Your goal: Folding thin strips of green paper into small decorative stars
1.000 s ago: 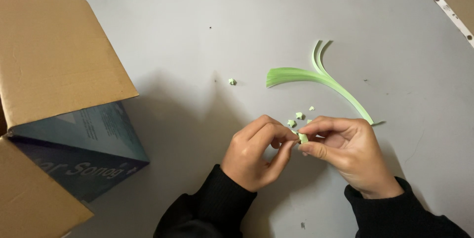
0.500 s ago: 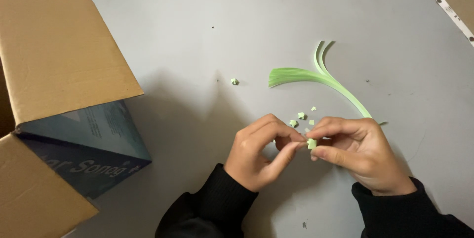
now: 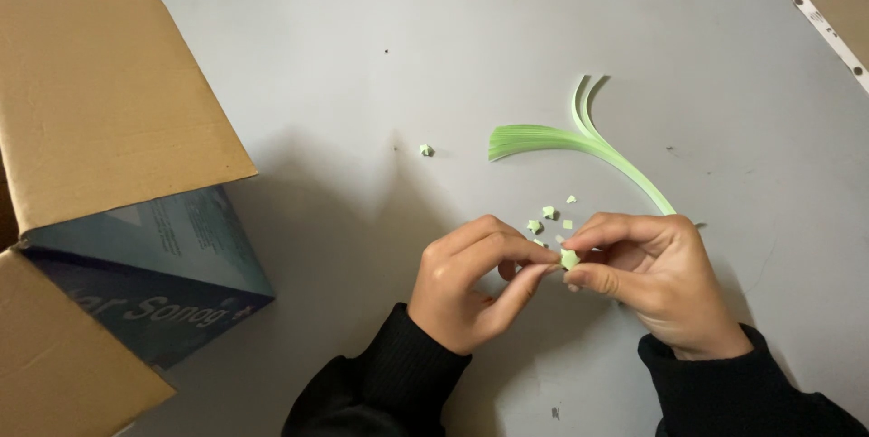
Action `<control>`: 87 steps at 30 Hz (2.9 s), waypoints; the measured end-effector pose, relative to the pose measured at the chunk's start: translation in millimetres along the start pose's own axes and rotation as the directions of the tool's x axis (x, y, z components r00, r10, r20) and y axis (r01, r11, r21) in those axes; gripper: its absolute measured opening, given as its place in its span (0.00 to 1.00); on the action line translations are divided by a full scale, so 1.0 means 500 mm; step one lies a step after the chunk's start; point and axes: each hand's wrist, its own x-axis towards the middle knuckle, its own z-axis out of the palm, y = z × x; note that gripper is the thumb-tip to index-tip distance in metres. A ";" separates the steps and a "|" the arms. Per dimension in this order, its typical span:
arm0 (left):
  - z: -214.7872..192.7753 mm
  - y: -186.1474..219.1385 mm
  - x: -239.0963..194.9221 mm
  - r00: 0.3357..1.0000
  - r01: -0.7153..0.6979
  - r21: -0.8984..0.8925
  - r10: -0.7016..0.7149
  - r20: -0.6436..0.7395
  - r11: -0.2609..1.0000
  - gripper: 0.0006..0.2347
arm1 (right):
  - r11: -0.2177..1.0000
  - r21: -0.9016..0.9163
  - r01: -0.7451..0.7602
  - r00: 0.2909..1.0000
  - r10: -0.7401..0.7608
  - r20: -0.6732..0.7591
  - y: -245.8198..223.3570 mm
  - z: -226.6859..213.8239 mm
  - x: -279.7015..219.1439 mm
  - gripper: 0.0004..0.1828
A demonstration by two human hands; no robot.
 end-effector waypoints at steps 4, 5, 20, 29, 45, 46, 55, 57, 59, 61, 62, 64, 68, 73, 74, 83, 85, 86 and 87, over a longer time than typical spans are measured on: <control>0.000 0.000 0.000 1.000 -0.029 0.003 0.029 0.006 1.000 0.06 | 1.000 -0.010 -0.020 1.000 0.020 -0.015 0.003 0.000 0.000 0.10; 0.000 0.000 0.000 0.999 -0.050 0.020 0.050 0.010 0.999 0.06 | 1.000 -0.003 -0.019 1.000 0.019 -0.012 0.003 0.000 0.000 0.10; 0.002 0.004 0.001 0.994 -0.107 0.121 0.106 0.013 0.987 0.06 | 0.999 -0.018 -0.029 0.999 0.028 -0.033 0.010 0.006 -0.001 0.12; 0.001 0.016 0.005 0.995 0.094 -0.070 -0.092 0.022 0.993 0.04 | 0.996 0.082 -0.035 0.991 0.024 0.132 -0.009 -0.008 -0.002 0.12; 0.005 0.005 -0.002 0.998 0.051 -0.006 -0.051 -0.022 0.999 0.05 | 0.999 -0.001 0.034 0.999 -0.034 0.032 -0.002 -0.004 -0.001 0.08; 0.005 0.005 -0.002 0.998 0.052 -0.006 -0.052 -0.022 0.999 0.05 | 0.999 0.000 0.034 0.999 -0.034 0.032 -0.003 -0.003 0.000 0.08; 0.001 0.001 -0.003 1.000 0.009 -0.011 -0.009 0.017 1.000 0.08 | 0.999 -0.011 0.041 0.996 -0.040 0.081 -0.013 -0.001 0.003 0.08; 0.000 0.002 -0.001 1.000 0.002 -0.012 -0.002 0.021 1.000 0.08 | 0.999 0.013 0.030 0.997 -0.031 0.077 -0.010 -0.001 0.002 0.09; 0.000 0.001 -0.002 1.000 -0.004 -0.003 0.004 0.019 1.000 0.08 | 1.000 0.003 0.029 0.997 -0.029 0.071 -0.010 -0.001 0.002 0.09; 0.000 0.000 -0.003 1.000 -0.012 0.006 0.012 0.018 1.000 0.08 | 1.000 -0.008 0.029 0.998 -0.029 0.065 -0.011 0.001 0.002 0.09; 0.000 -0.001 -0.003 1.000 -0.010 0.020 0.009 0.025 1.000 0.08 | 0.997 -0.049 0.052 0.997 -0.049 0.056 -0.010 0.003 0.002 0.09; -0.001 -0.001 -0.004 0.999 -0.007 0.034 0.006 0.033 0.999 0.07 | 0.993 -0.089 0.074 0.996 -0.070 0.047 -0.012 0.006 0.002 0.09; -0.001 0.002 -0.002 0.999 -0.021 0.061 0.019 0.027 0.998 0.06 | 0.988 -0.112 0.105 0.994 -0.102 0.038 -0.014 0.011 0.001 0.09; 0.000 0.000 -0.003 0.999 -0.027 0.082 0.025 0.027 0.996 0.06 | 0.984 -0.136 0.117 0.993 -0.114 0.027 -0.016 0.016 0.002 0.09; 0.000 -0.003 -0.004 1.000 -0.013 0.083 0.010 0.027 0.996 0.06 | 0.982 -0.141 0.122 0.993 -0.121 0.019 -0.019 0.018 0.003 0.09; -0.009 -0.024 0.013 0.965 0.148 0.194 -0.098 -0.245 0.970 0.05 | 0.959 -0.283 0.015 0.971 -0.082 -0.226 0.000 -0.005 0.026 0.16; -0.008 -0.035 0.011 0.963 0.154 0.174 -0.108 -0.248 0.972 0.05 | 0.948 -0.308 0.078 0.976 -0.135 -0.170 0.000 -0.006 0.029 0.20; -0.006 -0.034 0.009 0.962 0.200 0.220 -0.149 -0.228 0.955 0.04 | 0.927 -0.374 -0.004 0.978 -0.074 -0.194 -0.012 -0.004 0.028 0.18; -0.004 -0.034 0.007 0.959 0.244 0.266 -0.191 -0.210 0.933 0.03 | 0.896 -0.435 -0.086 0.975 -0.015 -0.223 -0.024 -0.003 0.027 0.17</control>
